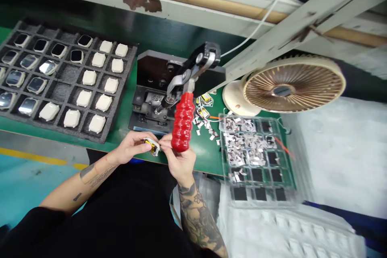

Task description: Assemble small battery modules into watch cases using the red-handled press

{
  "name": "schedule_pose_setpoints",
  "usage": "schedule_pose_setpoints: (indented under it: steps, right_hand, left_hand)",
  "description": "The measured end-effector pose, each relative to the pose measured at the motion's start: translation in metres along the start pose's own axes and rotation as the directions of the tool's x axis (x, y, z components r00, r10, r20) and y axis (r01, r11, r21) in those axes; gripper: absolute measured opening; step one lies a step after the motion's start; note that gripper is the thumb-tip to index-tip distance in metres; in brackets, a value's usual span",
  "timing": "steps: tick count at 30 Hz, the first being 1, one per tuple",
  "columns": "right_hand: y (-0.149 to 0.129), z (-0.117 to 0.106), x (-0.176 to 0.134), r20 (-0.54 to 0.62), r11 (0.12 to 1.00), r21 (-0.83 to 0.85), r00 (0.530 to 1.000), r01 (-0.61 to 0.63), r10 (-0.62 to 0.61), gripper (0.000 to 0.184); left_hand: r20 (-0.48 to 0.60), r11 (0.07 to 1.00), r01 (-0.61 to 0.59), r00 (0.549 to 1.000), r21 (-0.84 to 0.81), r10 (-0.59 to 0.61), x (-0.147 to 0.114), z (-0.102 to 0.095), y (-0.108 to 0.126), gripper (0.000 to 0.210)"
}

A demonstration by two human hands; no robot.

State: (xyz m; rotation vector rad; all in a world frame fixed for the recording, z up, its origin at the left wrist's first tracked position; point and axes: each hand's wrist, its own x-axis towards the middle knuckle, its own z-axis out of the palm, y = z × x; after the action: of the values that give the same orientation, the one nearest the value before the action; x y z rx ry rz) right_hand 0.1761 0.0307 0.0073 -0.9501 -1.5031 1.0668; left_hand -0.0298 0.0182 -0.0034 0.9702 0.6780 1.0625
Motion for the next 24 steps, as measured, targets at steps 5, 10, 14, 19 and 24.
schedule_pose_setpoints:
  steps: [5, 10, 14, 19, 24]
  right_hand:
    - [-0.007, -0.006, 0.003, -0.085, 0.996, 0.054, 0.993, -0.072, 0.076, 0.009]
    - [-0.014, -0.018, 0.005, -0.157, 0.994, -0.013, 0.982, -0.106, 0.103, 0.003]
    - [-0.013, -0.016, 0.001, -0.08, 0.988, -0.121, 0.993, -0.095, 0.086, 0.004]
    - [-0.011, -0.019, 0.003, -0.039, 0.982, -0.174, 0.997, -0.079, 0.073, 0.003]
    - [-0.012, -0.028, 0.006, 0.212, 0.981, -0.19, 0.977, 0.02, 0.021, 0.023]
  left_hand:
    - [-0.033, 0.994, 0.055, 0.998, 0.095, -0.052, 0.0, 0.009, 0.006, 0.036]
    - [-0.051, 0.897, 0.058, 0.998, 0.438, -0.039, -0.002, 0.026, 0.011, 0.032]
    - [-0.048, 0.804, 0.0, 0.998, 0.595, 0.035, -0.003, 0.031, 0.01, 0.033]
    - [-0.072, 0.773, 0.024, 0.997, 0.633, 0.028, -0.004, 0.032, 0.009, 0.029]
    - [-0.126, 0.828, 0.078, 0.992, 0.555, -0.009, -0.005, 0.029, 0.004, 0.032]
